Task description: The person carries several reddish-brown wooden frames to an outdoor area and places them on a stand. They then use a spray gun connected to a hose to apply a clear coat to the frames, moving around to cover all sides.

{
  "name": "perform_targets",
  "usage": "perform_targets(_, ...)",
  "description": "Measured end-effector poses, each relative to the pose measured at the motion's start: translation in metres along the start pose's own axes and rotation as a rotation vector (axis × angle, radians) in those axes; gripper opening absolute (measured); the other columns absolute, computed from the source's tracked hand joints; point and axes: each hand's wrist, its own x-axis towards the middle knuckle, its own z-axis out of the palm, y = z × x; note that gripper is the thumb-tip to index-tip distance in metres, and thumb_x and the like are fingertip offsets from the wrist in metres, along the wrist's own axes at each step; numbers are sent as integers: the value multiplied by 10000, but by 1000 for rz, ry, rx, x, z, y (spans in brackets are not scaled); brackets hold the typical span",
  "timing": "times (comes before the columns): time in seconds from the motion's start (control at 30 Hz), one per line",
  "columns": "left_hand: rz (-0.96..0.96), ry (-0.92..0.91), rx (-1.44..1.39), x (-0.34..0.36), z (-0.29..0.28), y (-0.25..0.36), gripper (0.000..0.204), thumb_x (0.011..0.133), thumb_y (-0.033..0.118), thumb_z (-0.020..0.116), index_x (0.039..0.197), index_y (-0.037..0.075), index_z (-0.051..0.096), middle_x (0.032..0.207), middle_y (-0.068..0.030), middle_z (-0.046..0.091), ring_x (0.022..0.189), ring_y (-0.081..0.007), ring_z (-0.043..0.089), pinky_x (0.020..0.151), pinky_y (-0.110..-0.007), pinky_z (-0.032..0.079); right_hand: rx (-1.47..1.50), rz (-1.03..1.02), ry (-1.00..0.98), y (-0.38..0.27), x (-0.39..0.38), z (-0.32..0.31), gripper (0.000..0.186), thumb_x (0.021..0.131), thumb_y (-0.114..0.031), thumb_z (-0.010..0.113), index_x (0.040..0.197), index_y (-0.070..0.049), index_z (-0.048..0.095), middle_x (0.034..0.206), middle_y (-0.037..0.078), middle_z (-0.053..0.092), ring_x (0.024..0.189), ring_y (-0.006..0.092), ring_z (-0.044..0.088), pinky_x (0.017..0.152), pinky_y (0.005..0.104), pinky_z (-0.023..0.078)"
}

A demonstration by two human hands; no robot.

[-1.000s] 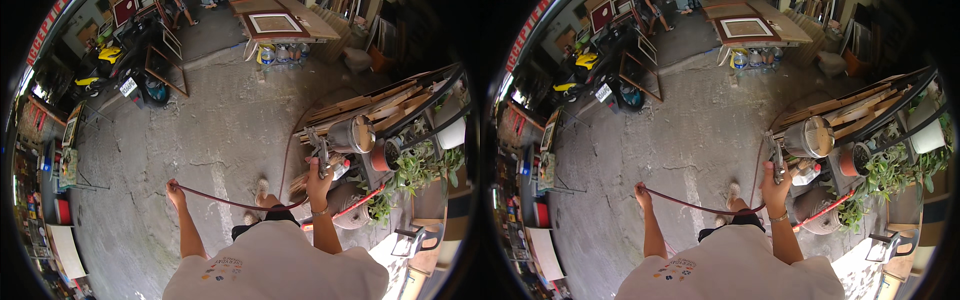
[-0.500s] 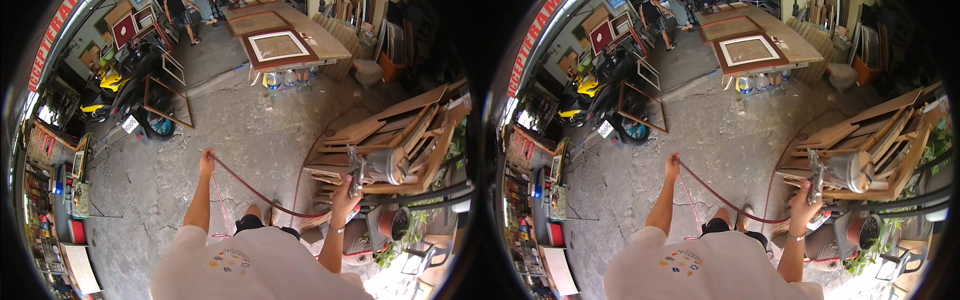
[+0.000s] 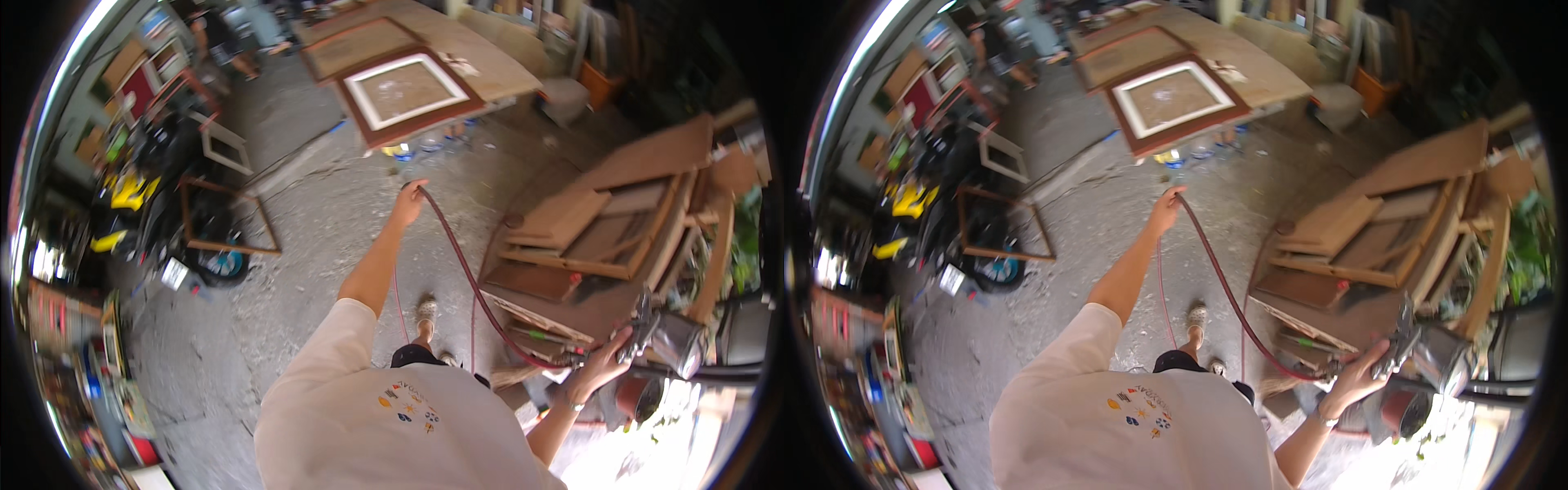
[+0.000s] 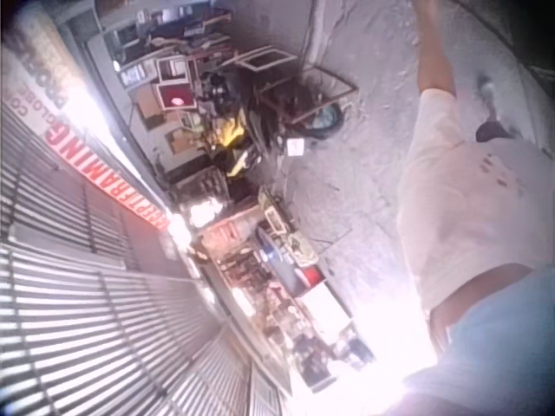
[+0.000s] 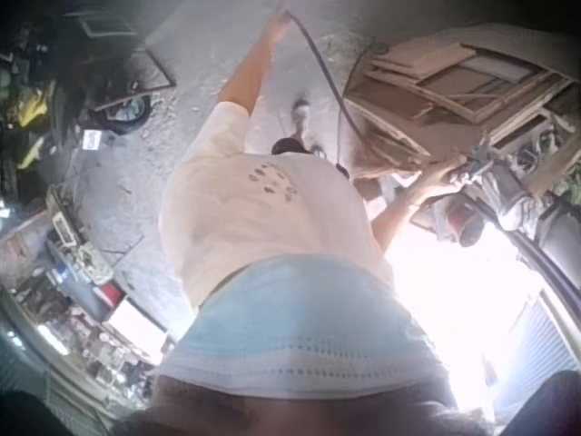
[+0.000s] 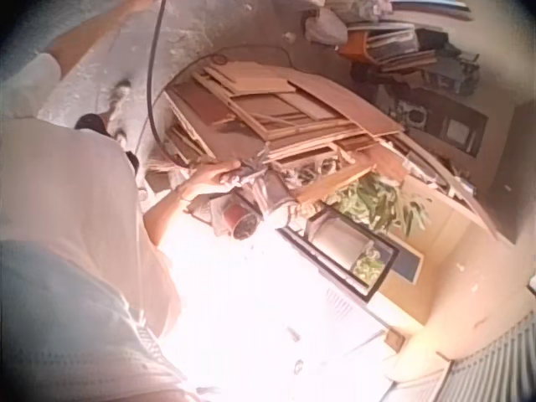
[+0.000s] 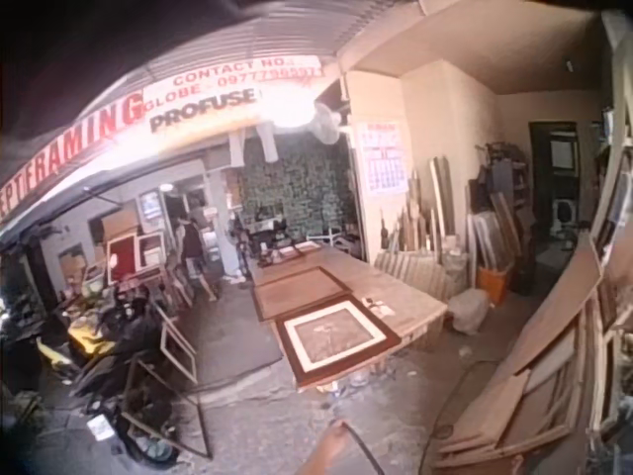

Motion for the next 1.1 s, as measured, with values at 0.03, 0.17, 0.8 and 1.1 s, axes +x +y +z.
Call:
perform_targets(0.03,-95,-106,110,10,11,-13,450,919,-25,538,1354,90,558,1243,-156,643,1097,-251,641,926,-341,495,-70,20,72,-10,5,4,389,1040,-312,528,1011,58,645,893,85,667,429,72,453,374,215,356)
perform_targets(0.17,-120,-491,712,23,14,-74,403,983,221,531,1351,60,562,1184,-191,681,1035,-320,671,897,-400,517,44,89,72,-17,19,52,320,1019,-271,565,974,25,679,746,29,608,467,91,519,420,227,395)
perform_targets(0.8,338,-741,-66,-87,362,240,296,911,48,589,1196,13,514,927,-268,652,901,-456,638,713,-480,506,-343,-83,71,88,129,75,536,914,-258,707,1262,69,464,1060,238,608,836,305,673,709,402,530)
perform_targets(1.1,370,-802,213,-47,471,213,343,1012,342,521,1086,8,551,900,-257,656,899,-465,627,755,-523,480,-275,225,-324,104,89,-27,376,934,-237,672,1179,44,619,1092,212,654,946,312,706,760,366,555)
